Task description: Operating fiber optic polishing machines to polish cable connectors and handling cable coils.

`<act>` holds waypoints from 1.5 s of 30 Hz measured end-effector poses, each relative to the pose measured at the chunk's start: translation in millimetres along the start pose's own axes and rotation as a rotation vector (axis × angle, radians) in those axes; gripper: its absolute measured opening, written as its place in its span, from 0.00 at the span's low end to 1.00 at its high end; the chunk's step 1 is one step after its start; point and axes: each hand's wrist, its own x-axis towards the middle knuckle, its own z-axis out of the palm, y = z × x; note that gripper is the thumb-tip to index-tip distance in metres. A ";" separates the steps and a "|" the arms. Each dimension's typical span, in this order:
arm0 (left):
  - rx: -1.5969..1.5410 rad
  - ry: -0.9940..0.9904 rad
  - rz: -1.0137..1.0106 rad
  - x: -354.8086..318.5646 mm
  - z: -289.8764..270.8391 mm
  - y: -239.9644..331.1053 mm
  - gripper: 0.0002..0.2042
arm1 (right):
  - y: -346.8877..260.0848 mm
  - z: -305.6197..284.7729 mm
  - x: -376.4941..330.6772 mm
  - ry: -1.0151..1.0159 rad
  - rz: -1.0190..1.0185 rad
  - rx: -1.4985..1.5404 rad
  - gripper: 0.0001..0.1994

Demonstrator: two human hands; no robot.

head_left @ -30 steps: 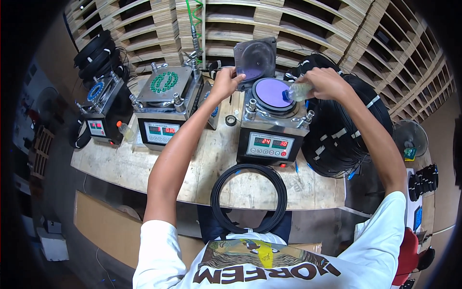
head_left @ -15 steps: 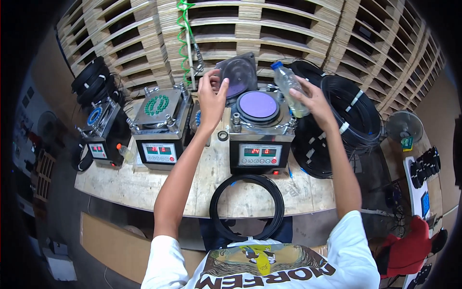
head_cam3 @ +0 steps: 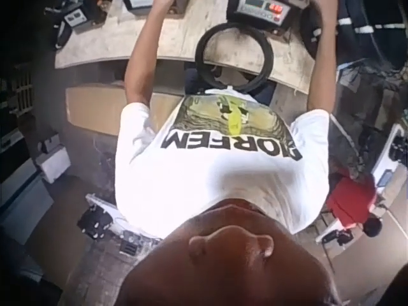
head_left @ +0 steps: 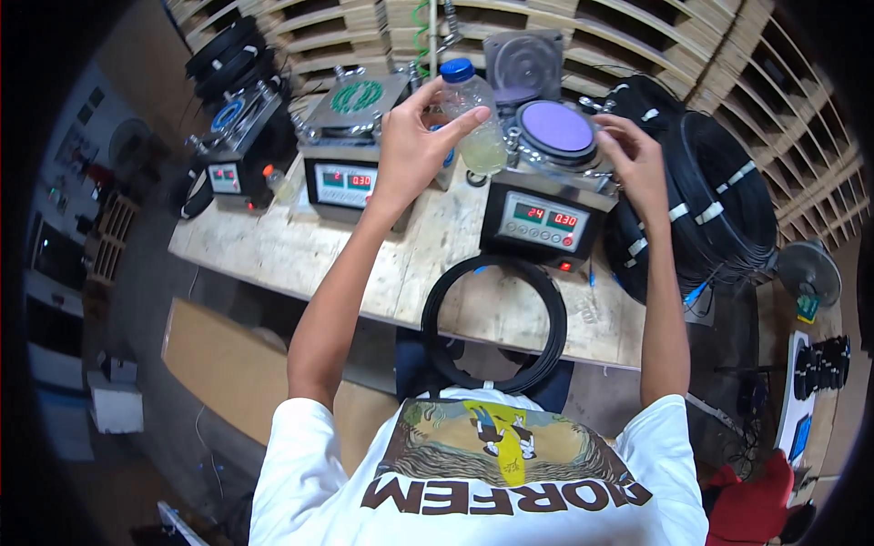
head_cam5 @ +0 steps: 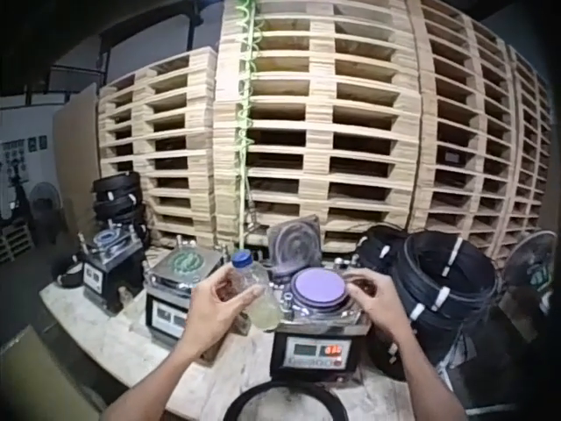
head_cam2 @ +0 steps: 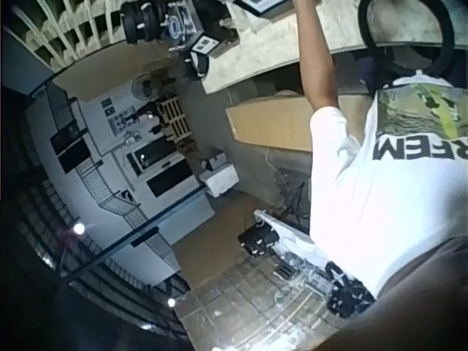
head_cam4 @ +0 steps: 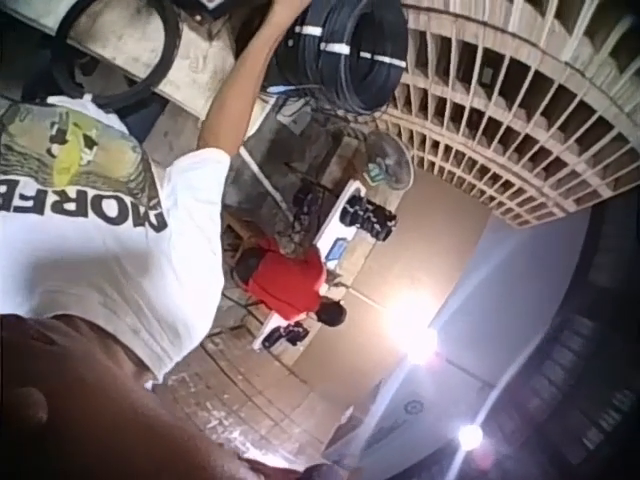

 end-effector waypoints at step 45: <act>0.830 -0.329 0.606 94.0 70.9 -62.3 0.13 | 7.9 -4.8 88.7 0.078 0.464 0.524 0.14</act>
